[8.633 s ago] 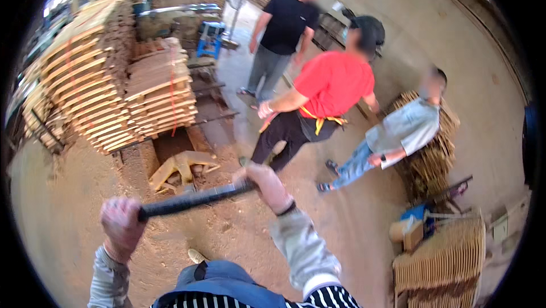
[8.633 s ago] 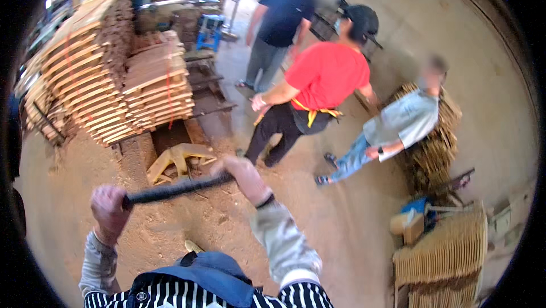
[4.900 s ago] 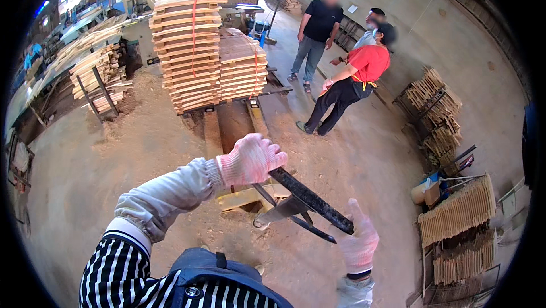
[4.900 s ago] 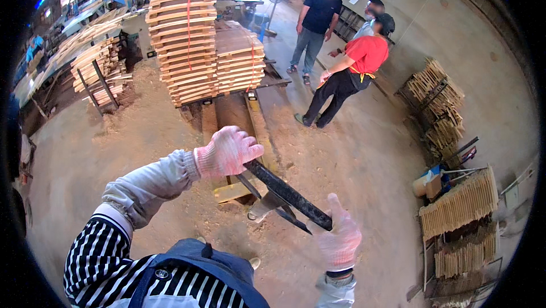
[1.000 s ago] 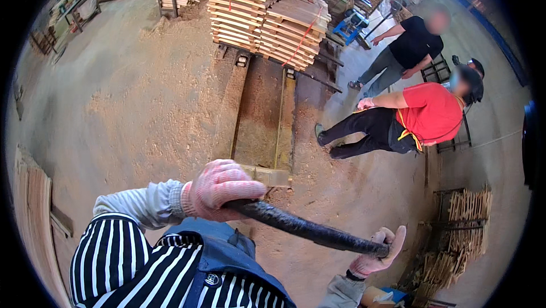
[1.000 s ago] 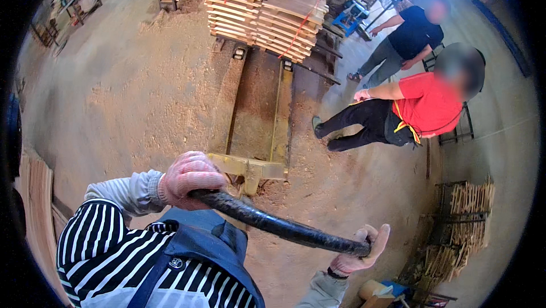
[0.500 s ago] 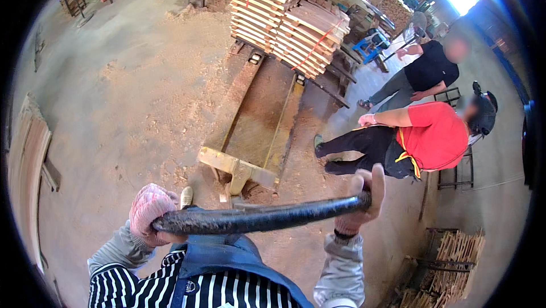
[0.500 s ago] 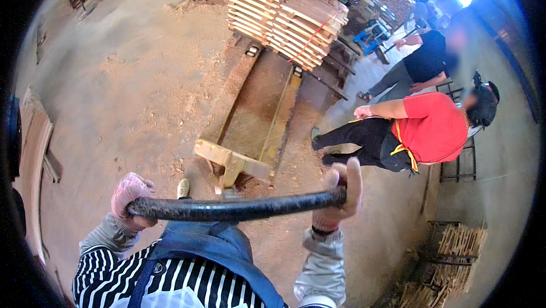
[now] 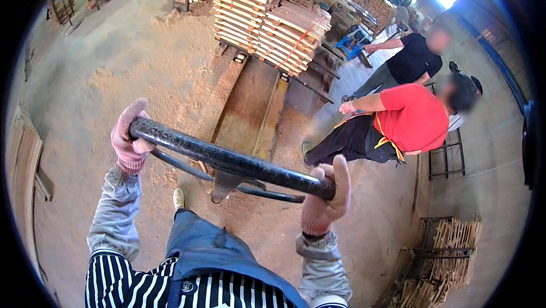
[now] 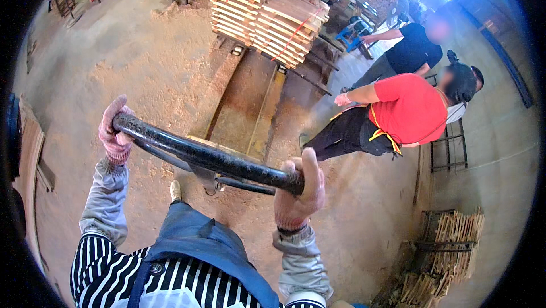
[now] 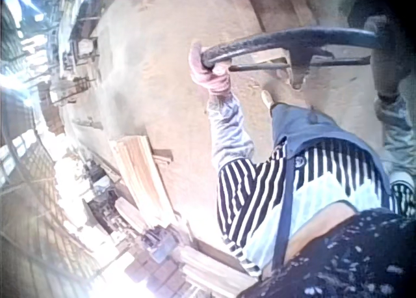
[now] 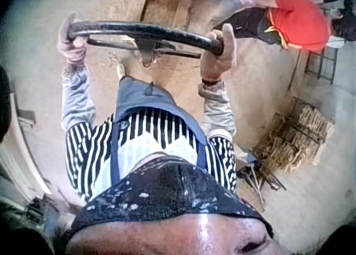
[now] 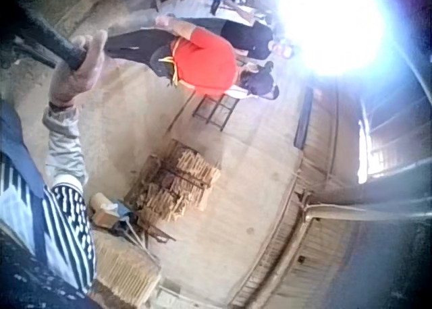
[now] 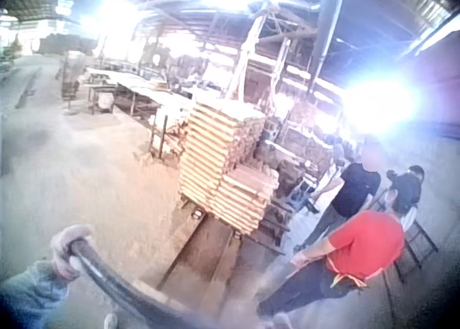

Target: The person operates a manual pallet jack to lift and move a large stack of lumber planks within a workshop. They engage the forks, pump the handle to raise the load, and pull the stack across the floor while coworkers stand nearby.

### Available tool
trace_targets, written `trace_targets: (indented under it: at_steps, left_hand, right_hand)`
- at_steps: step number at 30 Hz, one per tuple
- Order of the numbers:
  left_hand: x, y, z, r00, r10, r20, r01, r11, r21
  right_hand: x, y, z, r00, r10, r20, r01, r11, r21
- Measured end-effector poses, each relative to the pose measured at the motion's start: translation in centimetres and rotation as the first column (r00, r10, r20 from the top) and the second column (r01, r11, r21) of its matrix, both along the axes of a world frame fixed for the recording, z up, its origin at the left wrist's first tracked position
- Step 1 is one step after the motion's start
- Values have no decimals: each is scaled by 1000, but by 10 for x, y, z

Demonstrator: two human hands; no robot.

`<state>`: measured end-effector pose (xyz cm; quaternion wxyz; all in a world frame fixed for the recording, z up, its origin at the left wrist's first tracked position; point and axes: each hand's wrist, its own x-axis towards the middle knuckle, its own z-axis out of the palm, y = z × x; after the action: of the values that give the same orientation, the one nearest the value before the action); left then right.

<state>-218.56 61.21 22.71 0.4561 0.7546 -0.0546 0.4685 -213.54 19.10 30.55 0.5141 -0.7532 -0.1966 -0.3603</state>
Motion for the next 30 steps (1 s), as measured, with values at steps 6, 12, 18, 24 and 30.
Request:
trace_targets:
  at_steps: [6, 12, 18, 24, 30]
  left_hand:
    - [12, -8, 15, 997, -28, -73, 14, 983, -184]
    - [16, -1, 12, 984, -170, 59, 178, 967, -182]
    - [24, -1, 49, 965, -163, -204, 162, 987, -18]
    - [-14, -22, 43, 967, -48, -251, 34, 998, -60]
    - [-58, -39, 5, 1000, 9, 9, -6, 966, -257]
  right_hand:
    - [-40, 9, 15, 992, -123, 10, 123, 977, -176]
    - [-19, 12, 19, 981, -191, 29, 193, 962, -195]
    - [2, 21, 13, 994, -113, 1, 113, 992, 53]
    - [5, 4, 5, 965, 259, -36, -244, 942, 229]
    - [3, 0, -12, 983, 160, 91, -165, 985, 51]
